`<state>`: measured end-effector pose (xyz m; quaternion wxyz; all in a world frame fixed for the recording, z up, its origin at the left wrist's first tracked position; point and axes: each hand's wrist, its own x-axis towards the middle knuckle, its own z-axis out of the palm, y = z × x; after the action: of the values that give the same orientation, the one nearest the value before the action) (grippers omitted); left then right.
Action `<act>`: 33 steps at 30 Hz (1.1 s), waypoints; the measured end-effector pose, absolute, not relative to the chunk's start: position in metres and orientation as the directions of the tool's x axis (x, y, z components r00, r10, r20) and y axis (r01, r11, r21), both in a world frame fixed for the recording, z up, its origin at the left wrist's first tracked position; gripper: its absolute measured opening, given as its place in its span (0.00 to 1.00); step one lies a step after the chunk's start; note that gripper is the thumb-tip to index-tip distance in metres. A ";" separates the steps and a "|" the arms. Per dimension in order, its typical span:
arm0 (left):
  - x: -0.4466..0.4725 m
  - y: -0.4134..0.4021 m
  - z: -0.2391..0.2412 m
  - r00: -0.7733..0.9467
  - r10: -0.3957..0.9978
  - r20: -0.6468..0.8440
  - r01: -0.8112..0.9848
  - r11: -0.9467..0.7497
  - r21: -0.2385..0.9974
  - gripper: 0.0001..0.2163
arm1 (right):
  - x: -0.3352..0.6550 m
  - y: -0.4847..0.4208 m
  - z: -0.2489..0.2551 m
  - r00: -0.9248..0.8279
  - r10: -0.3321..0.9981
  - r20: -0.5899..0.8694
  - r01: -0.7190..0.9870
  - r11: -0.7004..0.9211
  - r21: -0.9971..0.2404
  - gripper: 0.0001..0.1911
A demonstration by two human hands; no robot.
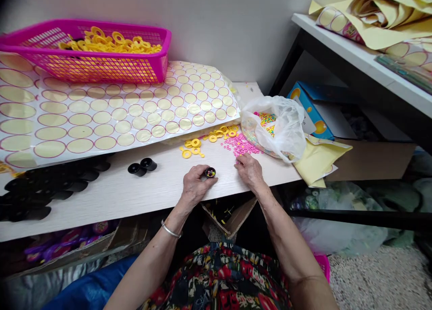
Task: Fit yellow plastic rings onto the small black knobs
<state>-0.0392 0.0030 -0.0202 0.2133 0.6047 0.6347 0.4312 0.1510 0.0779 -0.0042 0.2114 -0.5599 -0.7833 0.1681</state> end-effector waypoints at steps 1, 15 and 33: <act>-0.039 0.003 -0.019 -0.177 0.953 0.245 0.580 -0.100 0.809 0.12 | 0.150 0.078 -0.005 -0.276 0.950 0.145 0.807 0.311 -0.502 0.06; -0.039 0.004 -0.021 -0.175 0.948 0.266 0.597 -0.112 0.794 0.13 | 0.135 0.056 0.027 -0.310 0.937 -0.160 -0.286 -0.252 -0.925 0.10; -0.037 0.000 -0.015 -0.110 0.961 0.253 0.666 -0.118 0.737 0.05 | 0.096 0.046 0.025 -0.546 0.801 0.244 0.554 0.565 -0.612 0.06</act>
<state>-0.0367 0.0001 -0.0146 0.1905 0.6392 0.6362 0.3877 0.0955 0.0464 0.0247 0.2578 -0.4005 -0.8461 0.2394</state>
